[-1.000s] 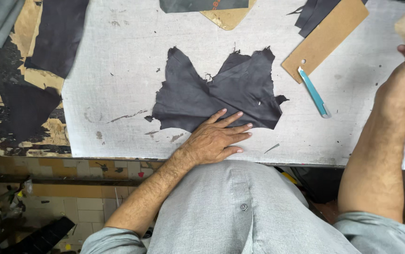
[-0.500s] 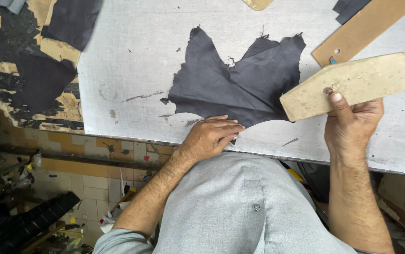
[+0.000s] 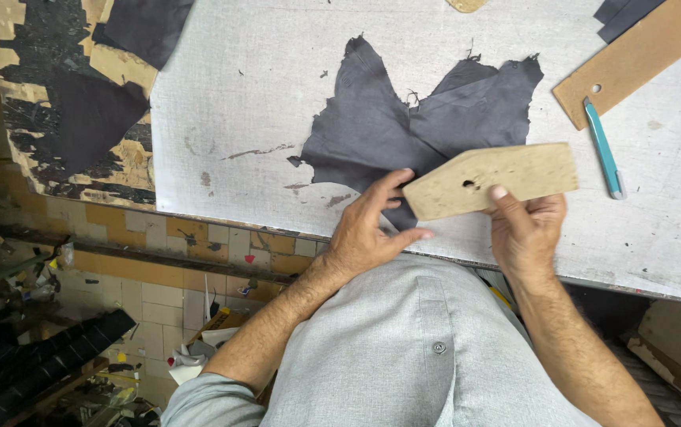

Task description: The person places cardboard templates on dark leather pieces and uses a utility knife to cut along the template edges. They repeatedly reposition templates and cut multiple leather pieces, then set the cut pieces aside on the worktable.

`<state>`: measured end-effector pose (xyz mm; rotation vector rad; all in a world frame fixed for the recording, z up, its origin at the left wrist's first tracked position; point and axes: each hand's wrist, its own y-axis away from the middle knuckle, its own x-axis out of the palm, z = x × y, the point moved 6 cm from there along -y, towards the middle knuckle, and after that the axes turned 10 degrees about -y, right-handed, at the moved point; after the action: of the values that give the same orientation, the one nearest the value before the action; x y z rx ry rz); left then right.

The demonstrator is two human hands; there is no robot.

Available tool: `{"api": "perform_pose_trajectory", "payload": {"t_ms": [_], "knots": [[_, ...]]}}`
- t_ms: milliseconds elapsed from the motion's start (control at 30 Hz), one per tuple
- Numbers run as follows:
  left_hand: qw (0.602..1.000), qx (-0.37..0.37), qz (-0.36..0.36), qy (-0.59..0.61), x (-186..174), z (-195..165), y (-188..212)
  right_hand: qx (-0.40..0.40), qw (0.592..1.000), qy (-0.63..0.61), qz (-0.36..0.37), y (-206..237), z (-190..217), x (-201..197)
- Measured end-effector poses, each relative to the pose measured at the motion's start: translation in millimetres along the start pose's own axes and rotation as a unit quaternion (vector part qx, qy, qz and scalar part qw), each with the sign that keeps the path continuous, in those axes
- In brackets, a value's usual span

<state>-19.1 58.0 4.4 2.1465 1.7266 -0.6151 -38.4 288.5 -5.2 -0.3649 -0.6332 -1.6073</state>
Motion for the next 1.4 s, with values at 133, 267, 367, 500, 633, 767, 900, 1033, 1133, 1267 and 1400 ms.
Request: {"api": "perform_pose_trajectory", "payload": {"t_ms": [133,267,367,500,633,767,900,1033,1133,1267,1400], "knots": [[0.989,-0.065,0.035,0.126,-14,20,-9,0.051,0.998,0.038,-0.006,10,-15,7],[0.980,-0.173,0.091,0.041,-55,51,-14,-0.005,0.967,0.252,0.026,0,-1,13],[0.991,-0.114,0.027,-0.058,-85,48,-33,0.013,0.921,0.375,0.100,-6,-9,28],[0.995,-0.048,-0.046,-0.076,-103,39,-65,0.032,0.909,0.395,0.131,-1,-32,51],[0.983,-0.020,-0.087,-0.158,-113,39,-82,0.110,0.953,0.279,0.051,5,-61,61],[0.981,-0.029,-0.058,-0.182,-120,48,-72,0.088,0.956,0.278,0.026,4,-71,73],[0.979,0.004,-0.022,-0.202,-120,52,-62,0.031,0.931,0.361,0.050,2,-67,89],[0.982,-0.039,-0.030,-0.183,-117,63,-65,-0.003,0.845,0.524,0.103,6,-62,106],[0.981,-0.016,-0.027,-0.193,-117,64,-67,-0.038,0.802,0.580,0.139,6,-57,114],[0.975,-0.004,-0.031,-0.219,-115,54,-58,-0.209,0.712,0.645,0.182,4,-44,127],[0.978,-0.092,0.007,-0.189,-91,38,-31,-0.219,0.705,0.646,0.192,4,-44,125]]}}
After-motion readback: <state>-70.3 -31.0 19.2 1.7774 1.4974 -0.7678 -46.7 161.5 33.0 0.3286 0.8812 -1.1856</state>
